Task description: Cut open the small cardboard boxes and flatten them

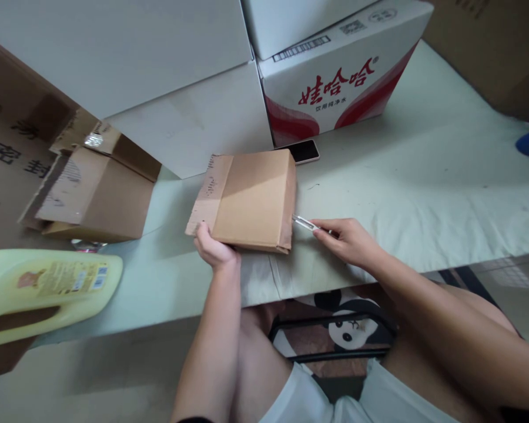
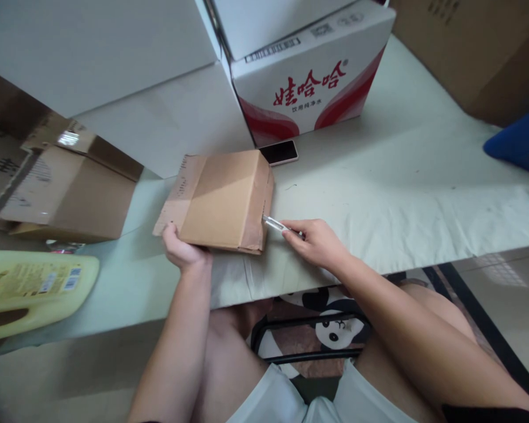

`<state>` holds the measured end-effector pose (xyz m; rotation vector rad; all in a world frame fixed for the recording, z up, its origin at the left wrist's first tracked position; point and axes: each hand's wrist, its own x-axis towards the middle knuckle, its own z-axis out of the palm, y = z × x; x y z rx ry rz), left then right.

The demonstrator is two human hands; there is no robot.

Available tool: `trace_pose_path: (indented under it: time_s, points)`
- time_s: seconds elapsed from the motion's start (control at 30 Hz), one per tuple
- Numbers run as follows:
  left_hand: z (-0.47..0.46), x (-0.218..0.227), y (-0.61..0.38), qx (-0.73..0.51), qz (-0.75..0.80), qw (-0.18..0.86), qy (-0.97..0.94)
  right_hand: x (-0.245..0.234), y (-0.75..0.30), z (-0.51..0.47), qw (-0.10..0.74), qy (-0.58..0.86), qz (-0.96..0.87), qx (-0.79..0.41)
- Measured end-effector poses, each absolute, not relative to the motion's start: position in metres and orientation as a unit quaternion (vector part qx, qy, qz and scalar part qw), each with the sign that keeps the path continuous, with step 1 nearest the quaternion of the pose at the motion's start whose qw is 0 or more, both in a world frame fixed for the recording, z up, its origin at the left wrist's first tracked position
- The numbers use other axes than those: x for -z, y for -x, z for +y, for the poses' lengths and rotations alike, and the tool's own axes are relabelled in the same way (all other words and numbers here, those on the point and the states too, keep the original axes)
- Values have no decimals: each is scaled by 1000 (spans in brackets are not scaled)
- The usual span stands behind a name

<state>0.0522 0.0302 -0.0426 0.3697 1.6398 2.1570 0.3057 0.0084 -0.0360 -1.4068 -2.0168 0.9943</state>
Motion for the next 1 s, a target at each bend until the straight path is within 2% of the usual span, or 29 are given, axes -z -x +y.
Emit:
trace_pose_path:
  time_s: [0.27,0.47,0.67,1.0]
  points:
    - [33,37,-55,-784,590,160,-106,40,-303,6,235,452,-763,-399]
    - [32,38,-53,-780,588,166,-135,37,-306,9,212,508,-743,-380]
    - [32,37,-53,-772,595,173,-144,38,-308,15,195,596,-715,-310]
    - [31,36,-53,-760,610,174,-140,38,-308,17,167,619,-707,-299]
